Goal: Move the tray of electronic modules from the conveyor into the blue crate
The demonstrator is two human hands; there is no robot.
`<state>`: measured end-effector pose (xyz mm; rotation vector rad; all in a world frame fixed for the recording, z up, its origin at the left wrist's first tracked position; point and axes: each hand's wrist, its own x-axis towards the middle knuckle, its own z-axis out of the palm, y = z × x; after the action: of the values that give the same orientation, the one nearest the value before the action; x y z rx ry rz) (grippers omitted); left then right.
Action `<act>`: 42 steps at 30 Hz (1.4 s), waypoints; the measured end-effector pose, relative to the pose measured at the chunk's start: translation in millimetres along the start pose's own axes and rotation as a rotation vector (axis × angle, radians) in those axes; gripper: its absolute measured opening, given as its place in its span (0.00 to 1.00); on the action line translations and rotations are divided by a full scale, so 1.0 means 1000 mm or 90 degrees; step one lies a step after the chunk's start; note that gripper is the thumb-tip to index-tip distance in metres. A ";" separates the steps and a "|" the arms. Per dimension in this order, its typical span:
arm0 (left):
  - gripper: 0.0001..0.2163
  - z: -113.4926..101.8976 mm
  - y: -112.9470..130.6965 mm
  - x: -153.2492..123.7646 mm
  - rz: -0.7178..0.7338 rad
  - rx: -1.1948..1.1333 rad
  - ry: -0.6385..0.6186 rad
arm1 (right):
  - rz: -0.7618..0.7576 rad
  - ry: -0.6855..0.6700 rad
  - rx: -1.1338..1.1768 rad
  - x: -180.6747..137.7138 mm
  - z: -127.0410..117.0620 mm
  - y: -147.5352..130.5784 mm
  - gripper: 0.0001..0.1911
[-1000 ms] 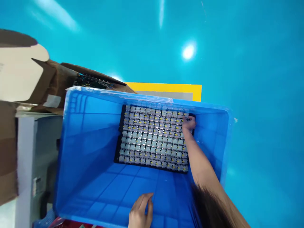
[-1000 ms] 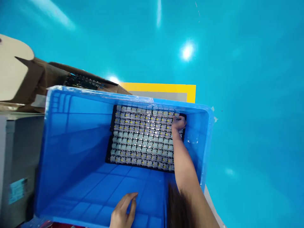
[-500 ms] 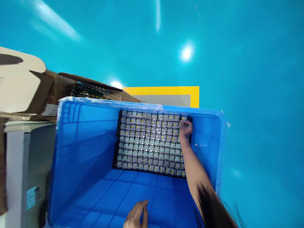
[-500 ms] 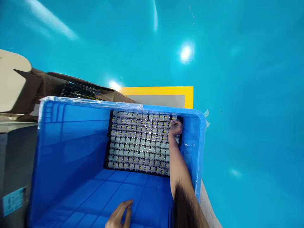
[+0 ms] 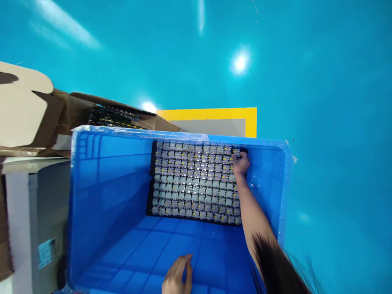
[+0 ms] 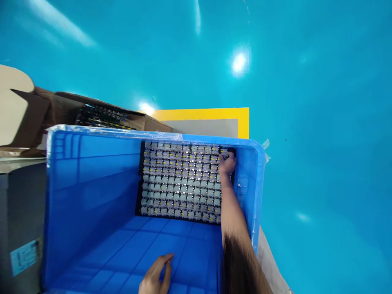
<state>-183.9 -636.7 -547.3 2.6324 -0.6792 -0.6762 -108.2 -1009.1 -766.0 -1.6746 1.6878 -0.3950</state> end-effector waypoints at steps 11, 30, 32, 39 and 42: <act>0.10 -0.006 -0.004 0.001 0.044 0.055 -0.066 | 0.091 0.118 0.032 -0.008 0.022 0.001 0.12; 0.10 -0.010 0.008 0.006 0.009 0.064 -0.096 | 0.060 -0.017 -0.032 -0.096 -0.032 0.024 0.25; 0.11 -0.011 0.007 0.006 0.013 0.057 -0.103 | 0.179 -0.018 -0.027 -0.129 -0.050 0.045 0.27; 0.11 -0.014 0.006 0.006 0.019 0.067 -0.123 | 0.235 -0.077 -0.006 -0.140 -0.058 0.076 0.30; 0.11 -0.015 0.007 0.006 0.019 0.068 -0.132 | 0.254 -0.081 0.005 -0.131 -0.049 0.078 0.28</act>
<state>-173.6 -642.3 -534.0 2.6653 -0.8333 -0.9370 -211.3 -888.1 -749.1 -1.2845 1.8635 -0.1006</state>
